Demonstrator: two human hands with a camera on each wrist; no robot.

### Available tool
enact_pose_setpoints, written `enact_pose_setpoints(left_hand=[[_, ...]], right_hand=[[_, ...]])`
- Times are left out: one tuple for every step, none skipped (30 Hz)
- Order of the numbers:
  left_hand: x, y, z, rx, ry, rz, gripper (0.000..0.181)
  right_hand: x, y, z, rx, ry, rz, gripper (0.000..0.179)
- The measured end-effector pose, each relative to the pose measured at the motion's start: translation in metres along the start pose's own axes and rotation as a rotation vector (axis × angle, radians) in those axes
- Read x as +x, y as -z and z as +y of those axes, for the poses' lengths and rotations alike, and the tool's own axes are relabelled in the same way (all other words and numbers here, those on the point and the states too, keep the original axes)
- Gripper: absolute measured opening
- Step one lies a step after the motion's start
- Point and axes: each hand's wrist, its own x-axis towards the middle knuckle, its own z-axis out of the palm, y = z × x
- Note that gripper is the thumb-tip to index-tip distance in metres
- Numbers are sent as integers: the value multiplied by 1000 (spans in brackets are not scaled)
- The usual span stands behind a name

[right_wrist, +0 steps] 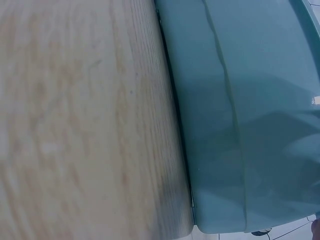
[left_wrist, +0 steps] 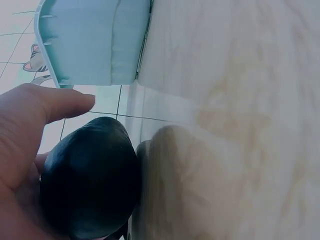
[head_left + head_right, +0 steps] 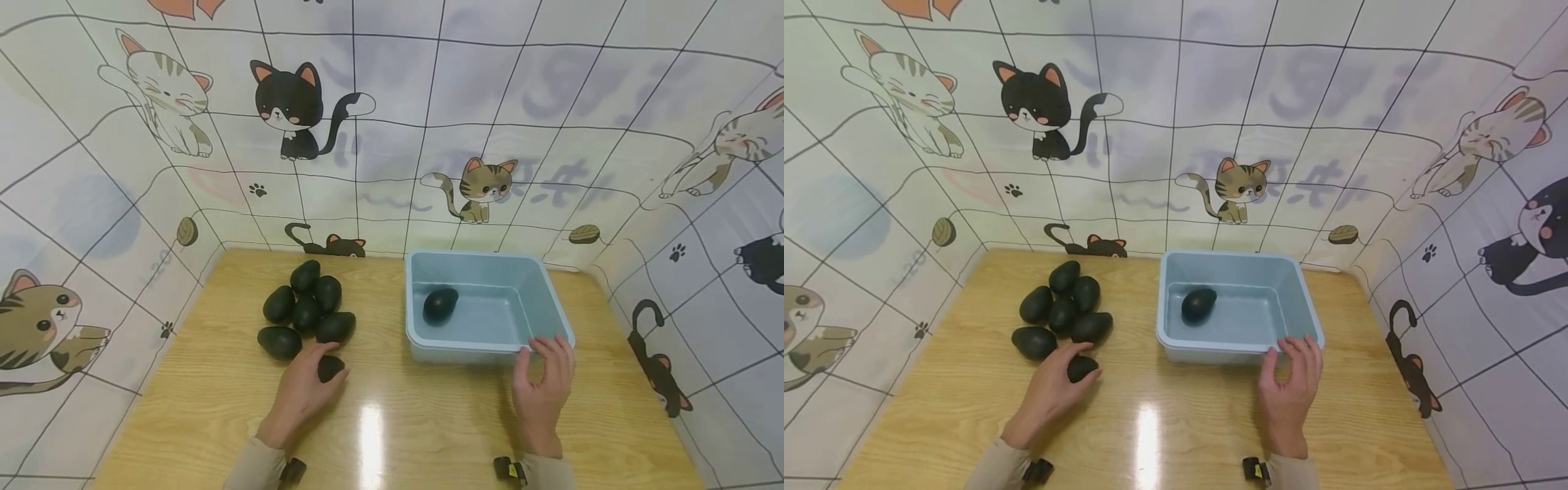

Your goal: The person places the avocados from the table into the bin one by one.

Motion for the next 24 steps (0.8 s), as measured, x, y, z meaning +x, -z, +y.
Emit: enact_pose_setpoints(left_hand=[[-1,0,-1,-3,3,-4,51],[-1,1,-2,-4,5,-7,51],[-2,1,-3,-5,7,-10,51],[-2,1,-3,-4,6,-12,50],[-3,2,-4,-6,7,-14,50],[-3,2,-5,-10,12,-20,50],[-4,3,-6,-14,20,-26,50],[-4,3,-6,-18,27,-32,50],[-4,4,-6,-24,34,-39,51],[-4,5,-7,-29,40,-45,51],[-4,6,-7,-35,47,-51,52],[-4,6,-7,-39,52,-57,52],[-4,7,-7,-42,52,-58,52],[-4,7,-6,-44,50,-58,52],[-4,7,-6,-43,48,-58,52],[-4,7,-6,-41,44,-55,52],[-4,7,-6,-39,41,-53,52],[-4,7,-6,-36,39,-51,52],[-4,7,-7,-36,33,-48,52],[-4,6,-7,-36,28,-45,51],[-5,6,-7,-34,23,-40,51],[-5,6,-7,-34,17,-34,51],[-5,6,-6,-35,15,-33,51],[-5,5,-6,-35,12,-30,50]], right_hand=[[0,0,0,-1,0,1,12],[-1,0,0,-2,1,2,12],[-1,0,0,-4,0,4,12],[-1,0,1,-4,1,6,12],[-1,0,2,-5,2,8,12],[-2,0,2,-6,3,8,12],[-2,0,3,-7,5,9,12],[-2,-1,3,-7,6,10,12],[-2,-1,4,-5,8,11,12],[-2,-1,4,-5,10,12,12],[-2,-1,5,-2,11,12,12],[-2,-1,5,-1,12,12,12],[-2,-2,5,0,12,12,12],[-2,-2,6,2,13,13,12],[-2,-2,6,3,13,13,12],[-2,-2,6,3,13,13,12],[-2,-2,6,4,12,13,12],[-2,-2,6,3,11,13,12],[-2,-2,6,3,10,12,12],[-2,-1,6,2,9,11,12],[-2,-1,6,1,8,10,12],[-2,-1,5,0,7,10,12],[-2,-1,5,1,7,9,12],[-2,-1,4,1,7,9,12]])
